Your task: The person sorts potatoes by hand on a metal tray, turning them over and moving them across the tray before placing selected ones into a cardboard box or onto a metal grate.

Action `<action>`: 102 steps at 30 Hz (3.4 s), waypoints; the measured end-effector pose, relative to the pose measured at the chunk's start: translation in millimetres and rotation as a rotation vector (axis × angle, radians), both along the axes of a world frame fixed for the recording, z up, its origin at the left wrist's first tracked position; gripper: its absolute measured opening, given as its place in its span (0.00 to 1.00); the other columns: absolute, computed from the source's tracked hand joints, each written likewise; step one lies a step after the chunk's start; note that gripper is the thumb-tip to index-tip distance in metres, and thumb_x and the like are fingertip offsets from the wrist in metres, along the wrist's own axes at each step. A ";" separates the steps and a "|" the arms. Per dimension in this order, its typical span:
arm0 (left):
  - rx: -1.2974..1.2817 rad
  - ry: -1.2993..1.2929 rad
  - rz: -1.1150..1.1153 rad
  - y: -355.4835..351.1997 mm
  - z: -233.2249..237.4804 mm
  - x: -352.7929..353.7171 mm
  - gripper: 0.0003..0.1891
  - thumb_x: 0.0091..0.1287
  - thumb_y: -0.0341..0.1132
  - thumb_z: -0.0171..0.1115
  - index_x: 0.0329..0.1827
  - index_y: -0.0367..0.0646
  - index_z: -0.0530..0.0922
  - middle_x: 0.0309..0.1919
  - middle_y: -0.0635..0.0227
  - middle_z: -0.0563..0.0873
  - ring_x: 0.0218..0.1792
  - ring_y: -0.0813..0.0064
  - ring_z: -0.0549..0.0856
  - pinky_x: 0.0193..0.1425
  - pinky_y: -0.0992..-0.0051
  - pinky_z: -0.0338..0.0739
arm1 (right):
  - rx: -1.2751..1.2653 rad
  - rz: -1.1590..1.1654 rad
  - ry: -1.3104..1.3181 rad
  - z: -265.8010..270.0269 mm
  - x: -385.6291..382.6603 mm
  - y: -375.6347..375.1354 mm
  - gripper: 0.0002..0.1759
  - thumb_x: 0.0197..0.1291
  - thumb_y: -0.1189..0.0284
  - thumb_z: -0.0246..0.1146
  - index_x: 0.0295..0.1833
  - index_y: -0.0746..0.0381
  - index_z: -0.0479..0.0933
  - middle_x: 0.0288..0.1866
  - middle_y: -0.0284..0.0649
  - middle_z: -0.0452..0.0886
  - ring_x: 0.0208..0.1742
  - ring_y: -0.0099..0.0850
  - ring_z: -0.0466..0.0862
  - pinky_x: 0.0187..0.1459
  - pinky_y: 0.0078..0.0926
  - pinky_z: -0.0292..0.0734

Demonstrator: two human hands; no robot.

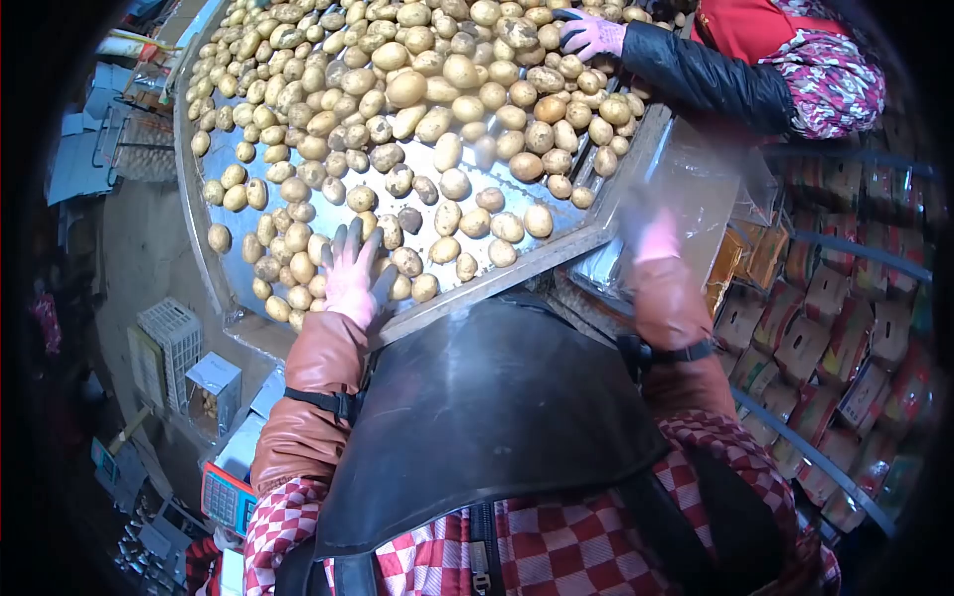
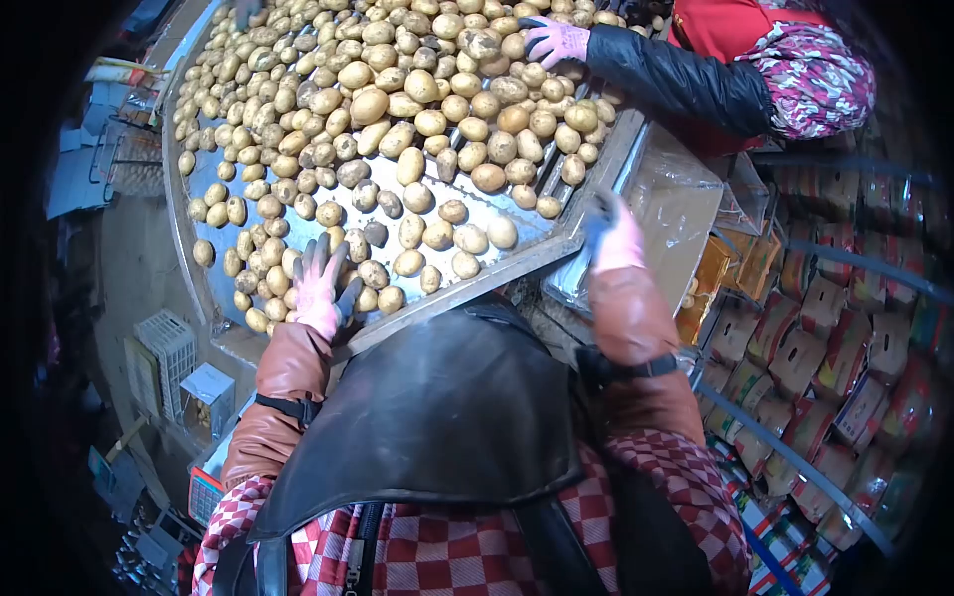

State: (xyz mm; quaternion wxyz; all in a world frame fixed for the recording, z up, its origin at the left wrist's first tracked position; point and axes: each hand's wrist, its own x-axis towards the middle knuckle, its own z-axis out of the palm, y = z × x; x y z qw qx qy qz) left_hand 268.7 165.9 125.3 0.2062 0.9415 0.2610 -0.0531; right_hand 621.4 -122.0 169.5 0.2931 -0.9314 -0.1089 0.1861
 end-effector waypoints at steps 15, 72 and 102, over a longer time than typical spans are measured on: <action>-0.021 -0.094 0.053 -13.3 -9.3 -23.6 0.30 0.68 0.47 0.65 0.73 0.53 0.72 0.76 0.46 0.64 0.78 0.42 0.59 0.81 0.43 0.51 | -0.473 0.656 -0.317 -27.3 3.8 149.8 0.24 0.67 0.70 0.53 0.68 0.53 0.74 0.65 0.53 0.76 0.64 0.50 0.80 0.63 0.48 0.77; -0.015 -0.128 -0.083 41.8 7.2 49.3 0.24 0.64 0.47 0.68 0.64 0.59 0.78 0.68 0.60 0.76 0.74 0.52 0.68 0.78 0.40 0.55 | -0.093 0.729 0.283 -19.0 -89.1 134.6 0.15 0.62 0.64 0.70 0.53 0.55 0.86 0.48 0.44 0.89 0.50 0.36 0.89 0.55 0.32 0.81; -0.014 0.073 0.418 32.0 27.8 -29.7 0.21 0.62 0.35 0.66 0.61 0.52 0.80 0.50 0.57 0.85 0.53 0.54 0.84 0.58 0.58 0.77 | 0.458 0.620 0.604 -42.8 -111.7 154.8 0.24 0.67 0.82 0.63 0.68 0.65 0.74 0.54 0.40 0.85 0.54 0.25 0.83 0.58 0.22 0.78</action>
